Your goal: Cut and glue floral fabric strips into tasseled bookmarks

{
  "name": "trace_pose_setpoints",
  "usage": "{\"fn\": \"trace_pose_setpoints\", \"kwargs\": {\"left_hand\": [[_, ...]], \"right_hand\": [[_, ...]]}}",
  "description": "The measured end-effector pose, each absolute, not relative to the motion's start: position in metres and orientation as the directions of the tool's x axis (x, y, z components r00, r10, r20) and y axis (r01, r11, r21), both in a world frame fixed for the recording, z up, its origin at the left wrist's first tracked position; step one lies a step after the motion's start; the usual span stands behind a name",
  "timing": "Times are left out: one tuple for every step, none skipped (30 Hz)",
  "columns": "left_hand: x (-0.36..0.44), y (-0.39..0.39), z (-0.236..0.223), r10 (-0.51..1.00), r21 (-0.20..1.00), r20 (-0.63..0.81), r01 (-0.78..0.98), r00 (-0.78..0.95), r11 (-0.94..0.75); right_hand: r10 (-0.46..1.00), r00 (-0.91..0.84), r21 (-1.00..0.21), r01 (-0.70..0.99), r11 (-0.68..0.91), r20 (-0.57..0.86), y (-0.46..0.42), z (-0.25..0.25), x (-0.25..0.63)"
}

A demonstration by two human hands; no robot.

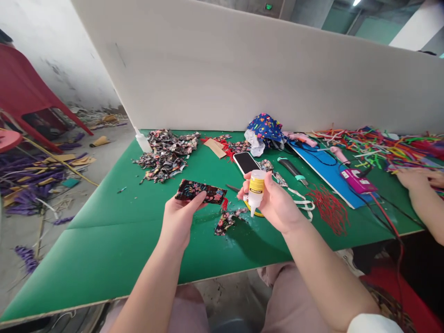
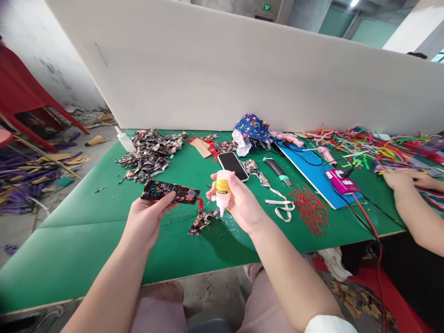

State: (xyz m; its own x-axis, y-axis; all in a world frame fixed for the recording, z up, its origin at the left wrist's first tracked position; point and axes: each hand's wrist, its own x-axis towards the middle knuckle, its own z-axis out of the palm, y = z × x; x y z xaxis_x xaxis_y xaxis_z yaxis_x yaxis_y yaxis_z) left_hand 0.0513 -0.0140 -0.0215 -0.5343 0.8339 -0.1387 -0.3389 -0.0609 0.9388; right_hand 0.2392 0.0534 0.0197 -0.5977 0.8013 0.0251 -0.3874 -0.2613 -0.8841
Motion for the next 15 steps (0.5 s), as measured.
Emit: {"fn": "trace_pose_setpoints", "kwargs": {"left_hand": [[0.0514, -0.0144, -0.0218, 0.835, 0.94, -0.138, -0.337, -0.533, -0.059], [0.0517, -0.0148, -0.0219, 0.836, 0.94, -0.138, -0.337, -0.531, -0.059], [0.052, -0.0151, -0.0218, 0.837, 0.939, -0.137, -0.338, -0.53, -0.06], [0.0524, -0.0154, -0.0215, 0.838, 0.939, -0.136, -0.339, -0.528, -0.061], [0.0528, -0.0155, -0.0212, 0.839, 0.939, -0.134, -0.339, -0.527, -0.063], [0.0531, -0.0155, -0.0208, 0.84, 0.939, -0.133, -0.338, -0.526, -0.063], [0.0534, -0.0155, -0.0205, 0.84, 0.939, -0.132, -0.338, -0.526, -0.064], [0.0536, -0.0153, -0.0202, 0.84, 0.939, -0.13, -0.336, -0.527, -0.066], [0.0536, -0.0152, -0.02, 0.839, 0.94, -0.128, -0.335, -0.529, -0.068], [0.0536, -0.015, -0.0198, 0.837, 0.94, -0.128, -0.335, -0.531, -0.069], [0.0536, -0.0149, -0.0197, 0.836, 0.94, -0.128, -0.335, -0.534, -0.07], [0.0535, -0.0148, -0.0196, 0.834, 0.939, -0.13, -0.336, -0.537, -0.069], [0.0535, -0.0147, -0.0195, 0.833, 0.939, -0.133, -0.337, -0.537, -0.067], [0.0536, -0.0147, -0.0194, 0.833, 0.939, -0.137, -0.338, -0.536, -0.063], [0.0537, -0.0146, -0.0193, 0.833, 0.938, -0.141, -0.34, -0.535, -0.059]], "right_hand": [[0.804, -0.593, -0.895, -0.377, -0.24, 0.034, 0.0531, 0.0197, 0.2391], [0.807, -0.589, -0.905, -0.365, -0.22, 0.042, 0.0526, 0.0197, 0.239], [0.809, -0.585, -0.913, -0.355, -0.203, 0.048, 0.0522, 0.0198, 0.239], [0.812, -0.582, -0.918, -0.348, -0.189, 0.054, 0.0518, 0.0199, 0.239], [0.814, -0.578, -0.921, -0.346, -0.177, 0.061, 0.0515, 0.02, 0.2391], [0.816, -0.574, -0.923, -0.347, -0.166, 0.069, 0.0512, 0.02, 0.2393], [0.817, -0.572, -0.924, -0.347, -0.158, 0.075, 0.0509, 0.0198, 0.2396], [0.817, -0.571, -0.926, -0.346, -0.153, 0.078, 0.0508, 0.0196, 0.2398], [0.817, -0.572, -0.928, -0.34, -0.15, 0.078, 0.0507, 0.0193, 0.2401], [0.817, -0.572, -0.932, -0.333, -0.147, 0.076, 0.0507, 0.0189, 0.2403], [0.816, -0.573, -0.935, -0.322, -0.145, 0.071, 0.0508, 0.0185, 0.2404], [0.817, -0.573, -0.939, -0.311, -0.144, 0.065, 0.051, 0.0181, 0.2405], [0.817, -0.573, -0.942, -0.304, -0.143, 0.061, 0.0513, 0.0177, 0.2405], [0.818, -0.572, -0.943, -0.299, -0.144, 0.057, 0.0517, 0.0174, 0.2405], [0.818, -0.572, -0.943, -0.299, -0.145, 0.056, 0.0521, 0.0172, 0.2405]]}}
